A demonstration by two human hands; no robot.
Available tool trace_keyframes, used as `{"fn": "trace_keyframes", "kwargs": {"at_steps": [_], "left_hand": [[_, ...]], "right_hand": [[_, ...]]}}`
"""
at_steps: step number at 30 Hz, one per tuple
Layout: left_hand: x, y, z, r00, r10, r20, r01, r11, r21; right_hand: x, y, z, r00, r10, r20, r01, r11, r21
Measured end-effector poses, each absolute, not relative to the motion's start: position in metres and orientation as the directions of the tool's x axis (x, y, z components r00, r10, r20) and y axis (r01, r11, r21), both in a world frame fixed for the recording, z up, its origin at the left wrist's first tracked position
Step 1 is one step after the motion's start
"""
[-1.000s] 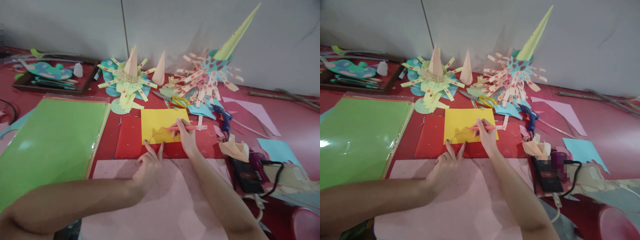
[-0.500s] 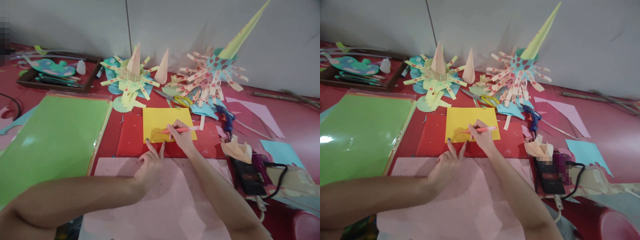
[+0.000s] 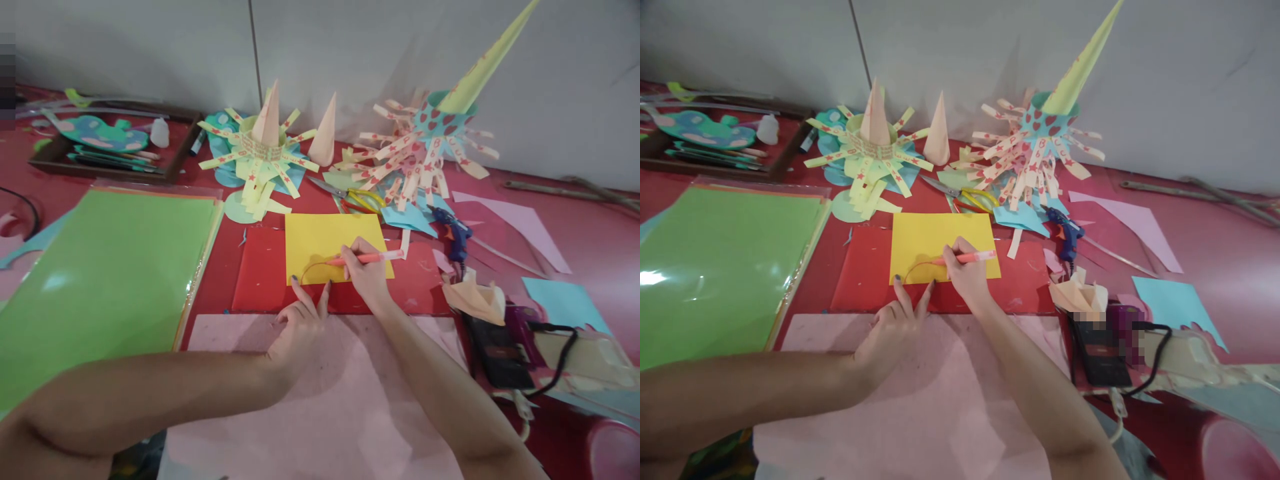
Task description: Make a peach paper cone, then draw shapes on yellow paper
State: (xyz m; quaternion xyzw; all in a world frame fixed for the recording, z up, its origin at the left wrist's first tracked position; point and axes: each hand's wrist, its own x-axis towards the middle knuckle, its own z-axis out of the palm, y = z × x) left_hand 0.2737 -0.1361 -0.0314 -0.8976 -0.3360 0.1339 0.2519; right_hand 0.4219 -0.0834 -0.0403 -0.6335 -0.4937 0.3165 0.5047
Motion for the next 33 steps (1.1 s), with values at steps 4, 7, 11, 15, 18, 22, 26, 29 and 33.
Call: {"fn": "trace_keyframes", "kwargs": {"at_steps": [4, 7, 11, 15, 18, 22, 26, 29, 33], "left_hand": [[0.2744, -0.1365, -0.0315, 0.750, 0.658, -0.070, 0.511, -0.643, -0.571], [0.2744, -0.1367, -0.0317, 0.755, 0.650, -0.086, 0.479, -0.636, -0.605], [0.2738, -0.1368, -0.0308, 0.759, 0.643, -0.102, 0.455, -0.636, -0.623], [0.2731, -0.1372, -0.0305, 0.757, 0.649, -0.072, 0.480, -0.628, -0.613], [0.2731, -0.1370, -0.0306, 0.756, 0.653, -0.046, 0.509, -0.631, -0.586], [0.2736, -0.1365, -0.0297, 0.748, 0.662, -0.044, 0.555, -0.660, -0.506], [0.2735, -0.1365, -0.0283, 0.749, 0.660, -0.062, 0.538, -0.660, -0.525], [0.2738, -0.1358, -0.0276, 0.762, 0.641, -0.096, 0.469, -0.647, -0.601], [0.2744, -0.1349, -0.0278, 0.775, 0.624, -0.102, 0.421, -0.630, -0.653]], "right_hand": [[0.4230, -0.0847, -0.0411, 0.345, 0.933, 0.101, 0.316, -0.014, -0.949], [0.4243, -0.0855, -0.0420, 0.363, 0.923, 0.127, 0.339, -0.004, -0.941], [0.4249, -0.0869, -0.0417, 0.383, 0.912, 0.146, 0.329, 0.013, -0.944], [0.4245, -0.0886, -0.0411, 0.366, 0.928, 0.077, 0.251, -0.018, -0.968], [0.4234, -0.0893, -0.0405, 0.360, 0.929, 0.085, 0.297, -0.028, -0.955], [0.4217, -0.0900, -0.0391, 0.369, 0.917, 0.153, 0.383, 0.000, -0.924], [0.4224, -0.0906, -0.0368, 0.371, 0.901, 0.224, 0.476, 0.023, -0.879], [0.4238, -0.0915, -0.0357, 0.374, 0.903, 0.211, 0.468, 0.012, -0.883], [0.4257, -0.0934, -0.0372, 0.401, 0.901, 0.167, 0.398, -0.007, -0.917]]}}
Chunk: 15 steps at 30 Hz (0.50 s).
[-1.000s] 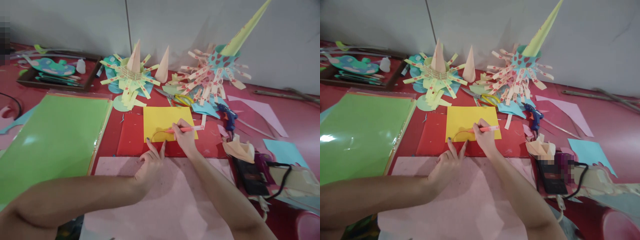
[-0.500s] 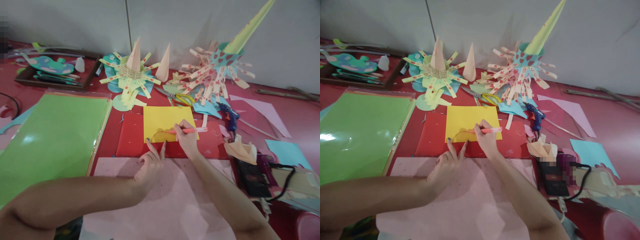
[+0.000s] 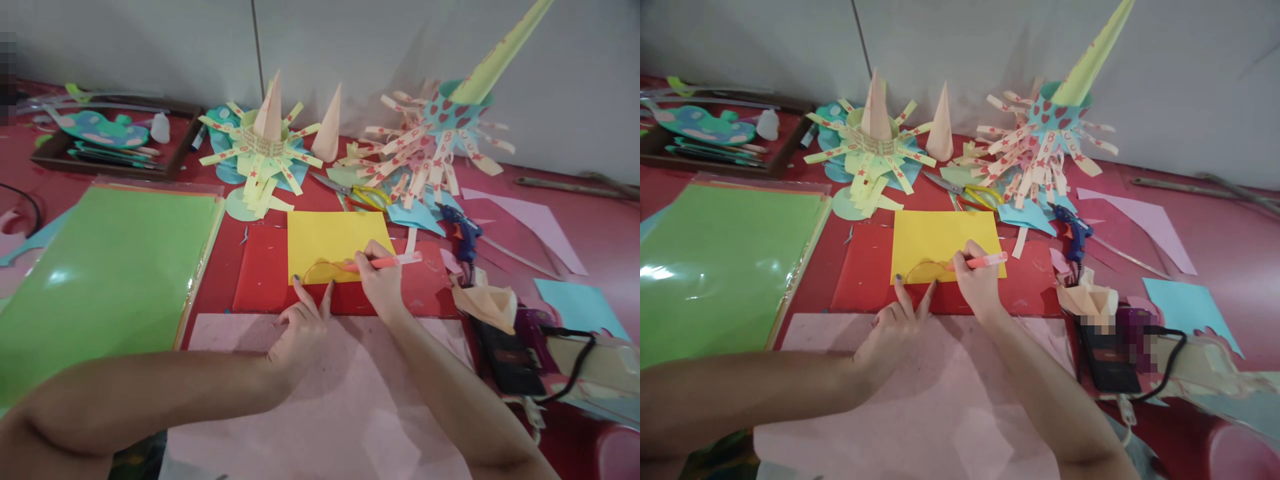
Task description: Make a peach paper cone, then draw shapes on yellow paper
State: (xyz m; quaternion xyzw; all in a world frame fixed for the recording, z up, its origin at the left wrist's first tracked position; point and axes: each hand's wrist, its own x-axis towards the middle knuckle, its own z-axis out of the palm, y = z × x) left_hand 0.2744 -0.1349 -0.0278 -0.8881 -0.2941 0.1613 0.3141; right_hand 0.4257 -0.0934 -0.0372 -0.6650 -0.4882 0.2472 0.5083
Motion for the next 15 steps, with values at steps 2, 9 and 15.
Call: {"fn": "trace_keyframes", "kwargs": {"at_steps": [2, 9, 15], "left_hand": [[0.2742, -0.1352, -0.0282, 0.775, 0.625, -0.094, 0.418, -0.619, -0.665], [0.2737, -0.1359, -0.0297, 0.774, 0.629, -0.074, 0.423, -0.600, -0.679], [0.2745, -0.1347, -0.0287, 0.773, 0.628, -0.089, 0.437, -0.629, -0.644]], "right_hand": [[0.4260, -0.0944, -0.0378, 0.416, 0.896, 0.157, 0.383, -0.016, -0.923], [0.4225, -0.0969, -0.0336, 0.377, 0.917, 0.134, 0.403, -0.031, -0.915], [0.4214, -0.0981, -0.0338, 0.355, 0.919, 0.172, 0.468, -0.015, -0.884]]}}
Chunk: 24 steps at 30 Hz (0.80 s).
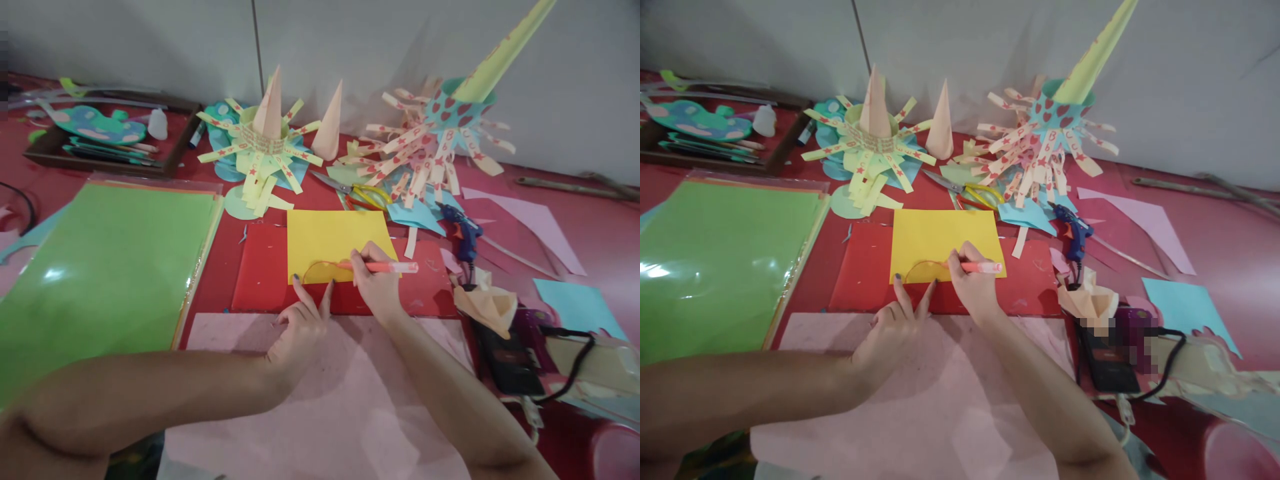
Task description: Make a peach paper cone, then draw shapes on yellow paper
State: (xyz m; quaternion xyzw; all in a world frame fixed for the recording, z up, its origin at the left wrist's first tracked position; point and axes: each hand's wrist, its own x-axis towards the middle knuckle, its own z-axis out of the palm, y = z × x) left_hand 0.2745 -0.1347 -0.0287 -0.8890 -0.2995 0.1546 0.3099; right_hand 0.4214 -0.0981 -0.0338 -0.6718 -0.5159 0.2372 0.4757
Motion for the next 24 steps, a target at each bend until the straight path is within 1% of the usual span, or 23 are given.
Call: {"fn": "trace_keyframes", "kwargs": {"at_steps": [5, 18, 24], "left_hand": [[0.2743, -0.1355, -0.0270, 0.766, 0.637, -0.092, 0.463, -0.645, -0.608], [0.2742, -0.1356, -0.0260, 0.774, 0.630, -0.064, 0.433, -0.600, -0.673], [0.2741, -0.1351, -0.0264, 0.764, 0.639, -0.093, 0.452, -0.632, -0.630]], "right_hand": [[0.4220, -0.0985, -0.0331, 0.362, 0.901, 0.240, 0.519, 0.019, -0.855], [0.4259, -0.1033, -0.0319, 0.329, 0.927, 0.180, 0.522, -0.020, -0.852], [0.4236, -0.1046, -0.0321, 0.365, 0.907, 0.211, 0.520, -0.010, -0.854]]}}
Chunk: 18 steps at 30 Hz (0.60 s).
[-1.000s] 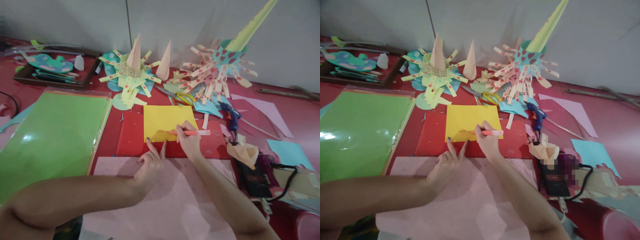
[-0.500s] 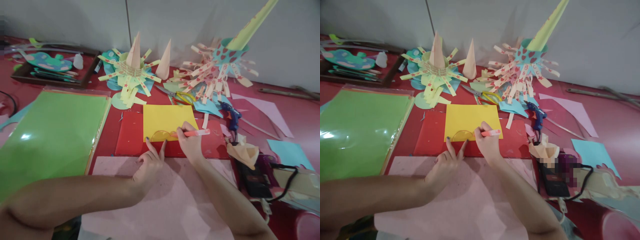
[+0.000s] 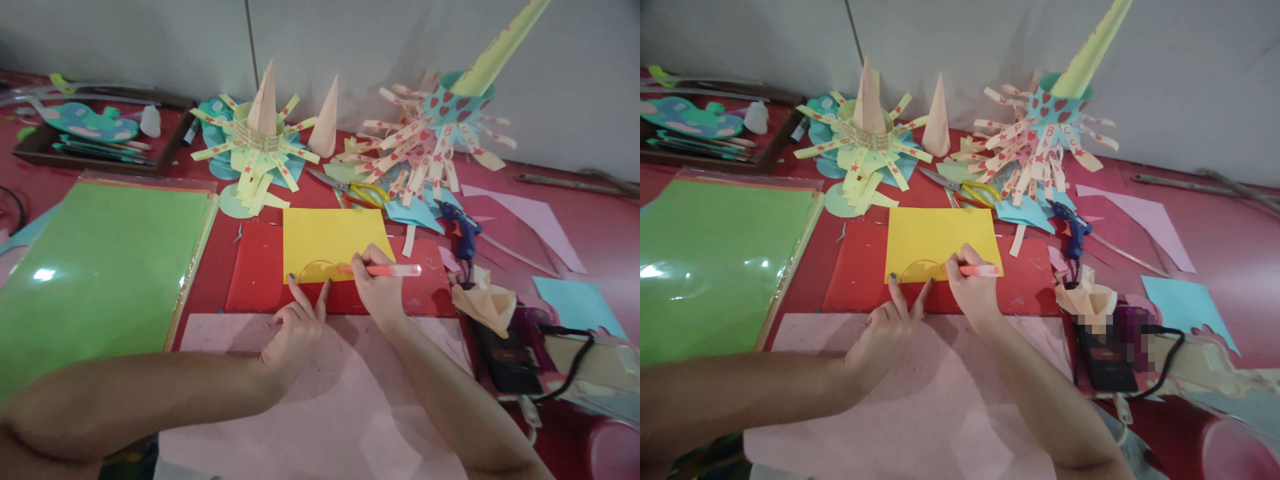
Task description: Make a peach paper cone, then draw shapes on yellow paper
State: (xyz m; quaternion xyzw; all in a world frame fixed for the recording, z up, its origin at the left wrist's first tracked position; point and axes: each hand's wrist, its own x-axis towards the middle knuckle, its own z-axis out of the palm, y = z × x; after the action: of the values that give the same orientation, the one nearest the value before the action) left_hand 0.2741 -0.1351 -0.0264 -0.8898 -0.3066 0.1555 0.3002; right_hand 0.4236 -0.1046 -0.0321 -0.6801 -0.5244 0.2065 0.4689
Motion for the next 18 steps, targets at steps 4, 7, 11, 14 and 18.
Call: {"fn": "trace_keyframes", "kwargs": {"at_steps": [4, 7, 11, 14, 18], "left_hand": [[0.2742, -0.1352, -0.0268, 0.753, 0.652, -0.088, 0.502, -0.656, -0.564], [0.2744, -0.1348, -0.0262, 0.755, 0.648, -0.097, 0.499, -0.664, -0.557], [0.2739, -0.1349, -0.0254, 0.759, 0.641, -0.112, 0.472, -0.661, -0.584], [0.2734, -0.1356, -0.0261, 0.756, 0.647, -0.101, 0.480, -0.652, -0.587], [0.2738, -0.1359, -0.0269, 0.758, 0.647, -0.088, 0.486, -0.649, -0.585]], "right_hand": [[0.4216, -0.1044, -0.0301, 0.362, 0.916, 0.174, 0.527, -0.048, -0.848], [0.4210, -0.1042, -0.0278, 0.352, 0.919, 0.181, 0.551, -0.047, -0.833], [0.4211, -0.1042, -0.0266, 0.328, 0.926, 0.188, 0.578, -0.039, -0.815], [0.4211, -0.1043, -0.0268, 0.324, 0.922, 0.211, 0.599, -0.028, -0.801], [0.4217, -0.1046, -0.0268, 0.316, 0.918, 0.239, 0.610, -0.003, -0.792]]}}
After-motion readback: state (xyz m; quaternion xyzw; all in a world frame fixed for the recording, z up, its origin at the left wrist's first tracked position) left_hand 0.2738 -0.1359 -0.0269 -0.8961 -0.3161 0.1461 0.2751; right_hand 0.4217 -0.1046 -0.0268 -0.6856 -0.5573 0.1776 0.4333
